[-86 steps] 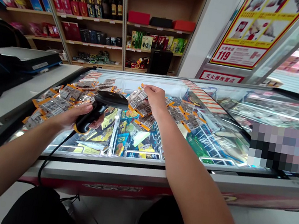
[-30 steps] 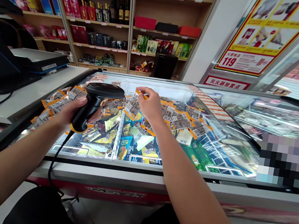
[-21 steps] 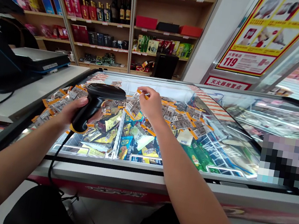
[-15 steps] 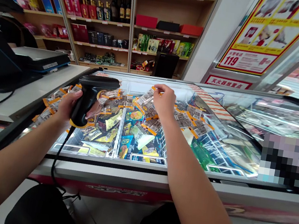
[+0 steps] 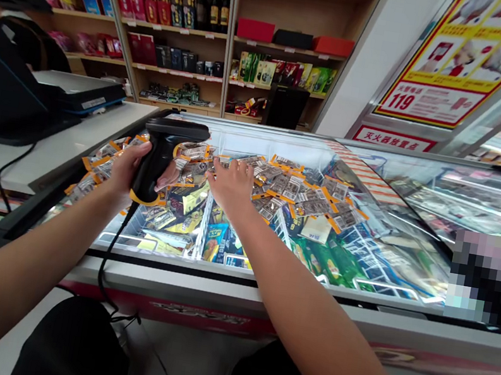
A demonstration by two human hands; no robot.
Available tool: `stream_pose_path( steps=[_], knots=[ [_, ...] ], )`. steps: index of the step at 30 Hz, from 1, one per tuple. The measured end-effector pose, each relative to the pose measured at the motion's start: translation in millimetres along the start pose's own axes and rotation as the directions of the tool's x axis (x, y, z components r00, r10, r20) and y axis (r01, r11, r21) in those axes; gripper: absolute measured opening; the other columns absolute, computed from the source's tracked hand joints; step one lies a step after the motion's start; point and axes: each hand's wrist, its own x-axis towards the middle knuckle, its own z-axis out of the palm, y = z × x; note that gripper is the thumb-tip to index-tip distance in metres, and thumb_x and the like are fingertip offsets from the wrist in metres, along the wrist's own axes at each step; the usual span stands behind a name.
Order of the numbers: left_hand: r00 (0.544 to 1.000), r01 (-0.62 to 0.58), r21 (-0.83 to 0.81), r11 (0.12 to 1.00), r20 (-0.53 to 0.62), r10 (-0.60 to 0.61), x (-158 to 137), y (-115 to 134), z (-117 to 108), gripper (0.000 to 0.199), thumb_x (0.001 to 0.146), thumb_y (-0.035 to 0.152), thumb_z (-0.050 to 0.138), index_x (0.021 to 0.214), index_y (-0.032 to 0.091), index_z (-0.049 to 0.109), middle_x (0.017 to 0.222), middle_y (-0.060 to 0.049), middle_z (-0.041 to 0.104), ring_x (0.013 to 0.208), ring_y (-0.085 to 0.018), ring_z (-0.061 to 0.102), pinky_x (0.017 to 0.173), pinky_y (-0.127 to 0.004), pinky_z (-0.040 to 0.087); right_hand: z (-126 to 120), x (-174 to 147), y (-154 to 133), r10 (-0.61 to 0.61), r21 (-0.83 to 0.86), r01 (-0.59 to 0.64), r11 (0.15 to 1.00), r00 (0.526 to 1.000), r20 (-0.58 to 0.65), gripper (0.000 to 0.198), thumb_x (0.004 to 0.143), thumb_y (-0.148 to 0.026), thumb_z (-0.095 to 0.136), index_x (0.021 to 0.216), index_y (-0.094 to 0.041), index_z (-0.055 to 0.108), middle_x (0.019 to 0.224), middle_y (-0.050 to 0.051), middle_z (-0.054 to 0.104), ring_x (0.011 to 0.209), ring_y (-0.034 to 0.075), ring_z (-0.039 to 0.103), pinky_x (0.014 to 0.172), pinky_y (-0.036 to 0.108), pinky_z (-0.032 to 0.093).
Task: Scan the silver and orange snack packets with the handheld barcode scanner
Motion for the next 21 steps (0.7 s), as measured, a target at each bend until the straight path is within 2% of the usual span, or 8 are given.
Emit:
stream_pose_path(
  steps=[3, 6, 9, 12, 16, 19, 21],
  knots=[
    [1.0, -0.007, -0.018, 1.0, 0.016, 0.007, 2, 1, 2, 0.047, 0.079, 0.065, 0.062, 0.087, 0.019, 0.06, 0.049, 0.001, 0.052, 0.042, -0.014, 0.046, 0.043, -0.03, 0.034, 9, 3, 0, 0.027, 0.013, -0.027, 1.0, 0.999, 0.031, 0.046, 0.104, -0.05, 0.046, 0.133, -0.024, 0.069, 0.123, 0.02, 0.068, 0.125, 0.041, 0.053, 0.106, 0.061, 0.032],
    [0.998, -0.012, -0.024, 1.0, 0.066, 0.014, 3, 4, 4, 0.047, 0.077, 0.064, 0.064, 0.083, 0.018, 0.058, 0.049, 0.0, 0.053, 0.041, -0.014, 0.045, 0.042, -0.029, 0.033, 6, 4, 4, 0.079, 0.064, -0.08, 0.995, 0.997, 0.017, 0.033, 0.099, -0.046, 0.059, 0.117, -0.022, 0.073, 0.113, 0.017, 0.069, 0.118, 0.04, 0.056, 0.105, 0.059, 0.035],
    [0.996, -0.014, -0.018, 1.0, 0.084, 0.016, 2, 4, 4, 0.046, 0.077, 0.062, 0.065, 0.083, 0.018, 0.059, 0.049, 0.001, 0.053, 0.04, -0.013, 0.044, 0.043, -0.029, 0.033, -4, 3, 6, 0.108, 0.234, -0.096, 0.967, 0.993, -0.038, 0.031, 0.09, -0.032, 0.073, 0.117, -0.018, 0.067, 0.12, 0.016, 0.064, 0.113, 0.034, 0.06, 0.105, 0.051, 0.041],
    [0.998, -0.011, -0.018, 1.0, 0.061, 0.012, 1, 3, 3, 0.046, 0.079, 0.062, 0.064, 0.088, 0.017, 0.06, 0.051, 0.001, 0.054, 0.041, -0.013, 0.046, 0.044, -0.029, 0.036, -13, 1, 12, 0.118, 0.493, -0.045, 0.869, 0.986, -0.118, 0.051, 0.086, -0.019, 0.071, 0.135, -0.019, 0.055, 0.13, 0.016, 0.06, 0.109, 0.028, 0.062, 0.098, 0.041, 0.05],
    [0.998, -0.015, -0.008, 1.0, 0.064, 0.016, -2, 0, -2, 0.045, 0.082, 0.061, 0.062, 0.091, 0.018, 0.059, 0.053, 0.0, 0.056, 0.043, -0.013, 0.047, 0.044, -0.028, 0.037, -20, 6, 35, 0.257, 0.748, -0.052, 0.662, 0.953, -0.161, 0.069, 0.086, -0.026, 0.069, 0.15, -0.023, 0.044, 0.129, 0.015, 0.064, 0.098, 0.025, 0.067, 0.086, 0.04, 0.056],
    [0.996, -0.01, 0.048, 0.999, 0.092, 0.006, -3, -1, -3, 0.044, 0.082, 0.061, 0.064, 0.09, 0.019, 0.058, 0.055, -0.001, 0.058, 0.044, -0.013, 0.048, 0.043, -0.027, 0.035, -24, 9, 52, 0.343, 0.839, -0.079, 0.538, 0.93, -0.133, 0.06, 0.084, -0.027, 0.064, 0.143, -0.02, 0.055, 0.124, 0.014, 0.07, 0.09, 0.023, 0.069, 0.081, 0.038, 0.058],
    [0.993, 0.003, 0.078, 0.997, 0.121, -0.013, -4, -1, -2, 0.044, 0.082, 0.061, 0.065, 0.091, 0.019, 0.058, 0.054, -0.001, 0.059, 0.044, -0.014, 0.049, 0.043, -0.027, 0.035, -27, 10, 57, 0.36, 0.851, -0.11, 0.514, 0.928, -0.097, 0.051, 0.085, -0.027, 0.06, 0.134, -0.019, 0.065, 0.113, 0.011, 0.074, 0.076, 0.02, 0.068, 0.074, 0.037, 0.058]
  ],
)
